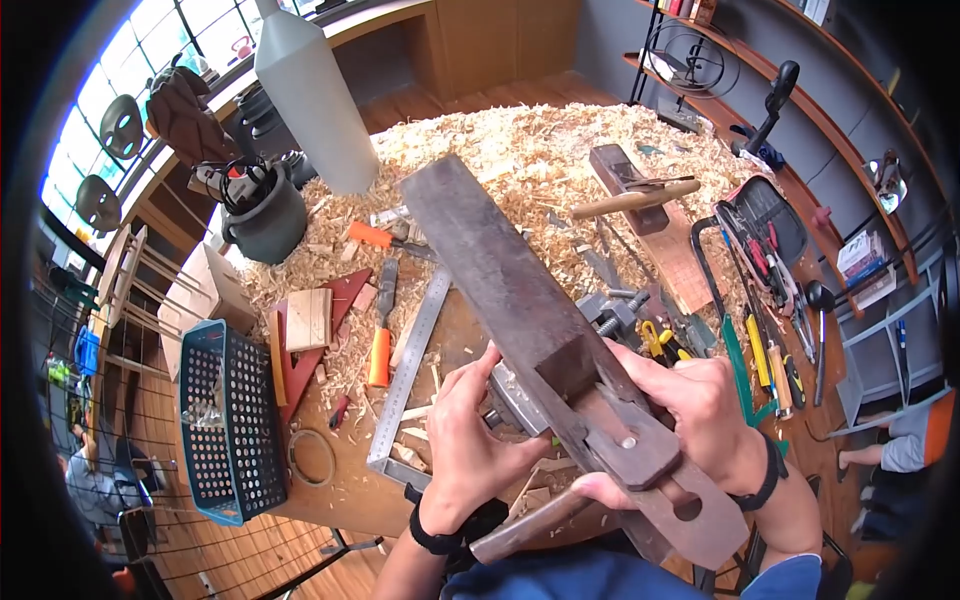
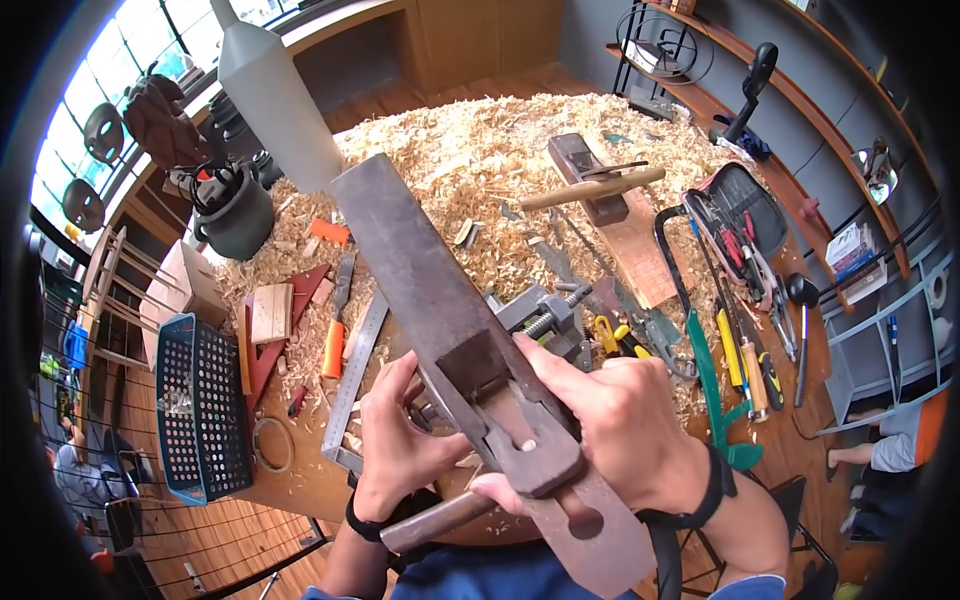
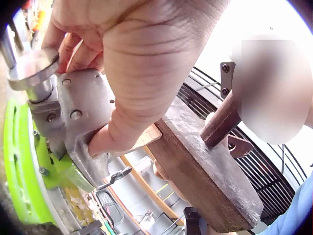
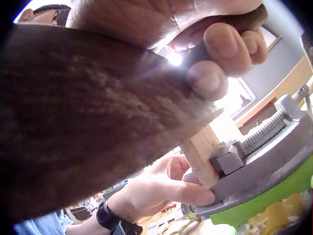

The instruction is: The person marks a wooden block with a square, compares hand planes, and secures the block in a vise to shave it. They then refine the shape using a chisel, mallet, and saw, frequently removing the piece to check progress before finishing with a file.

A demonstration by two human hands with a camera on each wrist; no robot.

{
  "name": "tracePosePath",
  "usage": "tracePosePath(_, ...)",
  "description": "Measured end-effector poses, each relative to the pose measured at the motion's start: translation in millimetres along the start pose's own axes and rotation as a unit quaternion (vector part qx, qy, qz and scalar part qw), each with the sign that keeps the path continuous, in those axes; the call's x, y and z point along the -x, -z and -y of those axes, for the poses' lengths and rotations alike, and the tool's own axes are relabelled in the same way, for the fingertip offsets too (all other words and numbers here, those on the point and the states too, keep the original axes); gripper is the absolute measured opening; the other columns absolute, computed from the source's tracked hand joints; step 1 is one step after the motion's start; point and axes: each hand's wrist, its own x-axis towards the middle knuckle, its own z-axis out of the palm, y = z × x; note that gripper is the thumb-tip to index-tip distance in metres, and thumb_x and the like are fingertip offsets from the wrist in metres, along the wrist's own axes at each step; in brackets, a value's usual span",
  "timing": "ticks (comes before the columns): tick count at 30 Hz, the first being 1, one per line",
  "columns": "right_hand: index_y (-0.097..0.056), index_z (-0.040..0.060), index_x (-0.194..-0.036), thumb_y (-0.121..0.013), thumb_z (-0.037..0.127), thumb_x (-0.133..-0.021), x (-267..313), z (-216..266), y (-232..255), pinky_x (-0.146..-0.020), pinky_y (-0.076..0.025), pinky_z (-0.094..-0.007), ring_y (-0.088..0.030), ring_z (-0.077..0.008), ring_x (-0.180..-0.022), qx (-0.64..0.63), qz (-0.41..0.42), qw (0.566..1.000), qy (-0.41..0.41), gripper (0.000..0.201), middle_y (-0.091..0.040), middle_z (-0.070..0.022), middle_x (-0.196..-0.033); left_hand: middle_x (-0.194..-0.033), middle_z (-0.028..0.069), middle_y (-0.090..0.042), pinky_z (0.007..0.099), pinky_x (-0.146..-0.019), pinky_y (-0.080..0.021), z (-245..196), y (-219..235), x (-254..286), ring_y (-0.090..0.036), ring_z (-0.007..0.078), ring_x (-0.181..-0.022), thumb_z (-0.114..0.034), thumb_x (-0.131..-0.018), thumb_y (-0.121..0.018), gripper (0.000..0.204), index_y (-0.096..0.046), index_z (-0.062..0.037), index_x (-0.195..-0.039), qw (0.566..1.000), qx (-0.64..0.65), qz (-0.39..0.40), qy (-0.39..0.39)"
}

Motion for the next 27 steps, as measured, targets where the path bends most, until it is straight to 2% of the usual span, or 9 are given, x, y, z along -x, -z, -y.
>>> tracePosePath(1,-0.065,-0.0142,-0.137,-0.095,0.064,-0.068,-1.2,-0.3,-0.1,-0.055,-0.059,-0.0353,-0.073,-0.0230,-0.053,-0.002,0.001,1.000,-0.001,0.109,-0.074,-0.0067,-0.067,-0.125,0.0229,-0.071,0.0436,-0.100,-0.058,-0.3,0.0,-0.7,-0.071,0.0361,-0.116,-0.019,-0.058,-0.097,0.098,-0.061,0.0058,-0.145,1.000,-0.008,0.000,-0.008)
tracePosePath(9,-0.066,-0.0135,-0.136,-0.094,0.064,-0.068,-24.0,-2.2,-5.2,-0.054,-0.057,-0.0360,-0.072,-0.0240,-0.053,0.006,0.017,1.000,0.019,0.107,-0.072,-0.0082,-0.065,-0.117,0.0205,-0.073,0.0455,-0.101,-0.057,-2.0,0.2,0.0,-0.070,0.0384,-0.116,-0.020,-0.057,-0.097,0.081,-0.066,0.0033,-0.129,1.000,-0.022,0.000,-0.001)
tracePosePath(11,-0.066,-0.0133,-0.136,-0.093,0.064,-0.068,-25.5,-4.0,-4.8,-0.054,-0.058,-0.0361,-0.072,-0.0241,-0.053,0.007,0.020,1.000,0.023,0.106,-0.072,-0.0082,-0.065,-0.116,0.0198,-0.073,0.0468,-0.099,-0.057,-1.3,0.6,0.2,-0.070,0.0394,-0.115,-0.019,-0.057,-0.096,0.076,-0.066,0.0021,-0.123,0.999,-0.023,-0.008,-0.024)
tracePosePath(16,-0.067,-0.0128,-0.136,-0.093,0.065,-0.069,-26.0,-5.6,-4.6,-0.054,-0.058,-0.0364,-0.072,-0.0246,-0.054,0.006,0.010,0.999,0.037,0.105,-0.072,-0.0082,-0.065,-0.114,0.0198,-0.073,0.0465,-0.096,-0.057,-4.3,-1.7,-0.9,-0.070,0.0390,-0.112,-0.018,-0.060,-0.094,0.071,-0.067,0.0011,-0.122,0.999,-0.028,-0.012,-0.034)
tracePosePath(19,-0.067,-0.0099,-0.137,-0.096,0.060,-0.064,-25.2,0.4,-8.9,-0.056,-0.058,-0.0336,-0.072,-0.0228,-0.056,0.011,0.009,1.000,-0.003,0.106,-0.075,-0.0089,-0.073,-0.114,0.0199,-0.073,0.0462,-0.096,-0.057,-6.7,-2.9,0.0,-0.070,0.0390,-0.110,-0.018,-0.062,-0.093,0.067,-0.068,0.0000,-0.121,1.000,-0.008,-0.018,-0.013)
tracePosePath(21,-0.068,-0.0094,-0.137,-0.095,0.061,-0.065,-34.4,-1.4,-20.5,-0.057,-0.059,-0.0344,-0.073,-0.0232,-0.056,-0.011,-0.013,0.999,-0.033,0.104,-0.075,-0.0098,-0.074,-0.114,0.0196,-0.073,0.0477,-0.096,-0.057,-15.2,1.9,-0.5,-0.070,0.0395,-0.110,-0.019,-0.065,-0.092,0.064,-0.068,-0.0002,-0.121,0.999,-0.002,-0.019,-0.031)
tracePosePath(22,-0.068,-0.0089,-0.136,-0.095,0.059,-0.067,-47.9,-5.3,-25.6,-0.058,-0.060,-0.0348,-0.073,-0.0228,-0.057,-0.004,-0.031,0.999,-0.012,0.101,-0.076,-0.0103,-0.074,-0.114,0.0190,-0.073,0.0483,-0.097,-0.056,-5.8,-0.5,6.4,-0.070,0.0407,-0.110,-0.021,-0.067,-0.093,0.063,-0.068,0.0000,-0.121,0.998,-0.012,-0.012,-0.066)
tracePosePath(24,-0.068,-0.0082,-0.138,-0.097,0.053,-0.067,-72.8,-10.6,-28.1,-0.061,-0.061,-0.0339,-0.075,-0.0213,-0.061,0.008,-0.031,0.999,0.003,0.098,-0.078,-0.0122,-0.080,-0.118,0.0171,-0.073,0.0509,-0.098,-0.055,0.4,-11.1,4.3,-0.069,0.0408,-0.112,-0.025,-0.069,-0.094,0.062,-0.069,-0.0041,-0.122,0.997,0.045,0.017,-0.054)
tracePosePath(27,-0.065,-0.0095,-0.142,-0.098,0.046,-0.068,-92.2,-7.9,-23.0,-0.073,-0.061,-0.0309,-0.074,-0.0158,-0.075,-0.058,-0.003,0.998,-0.013,0.098,-0.079,-0.0130,-0.092,-0.128,0.0154,-0.070,0.0506,-0.102,-0.053,-10.2,-0.7,12.0,-0.064,0.0385,-0.123,-0.027,-0.068,-0.094,0.065,-0.072,-0.0085,-0.125,0.999,0.010,0.050,0.002)
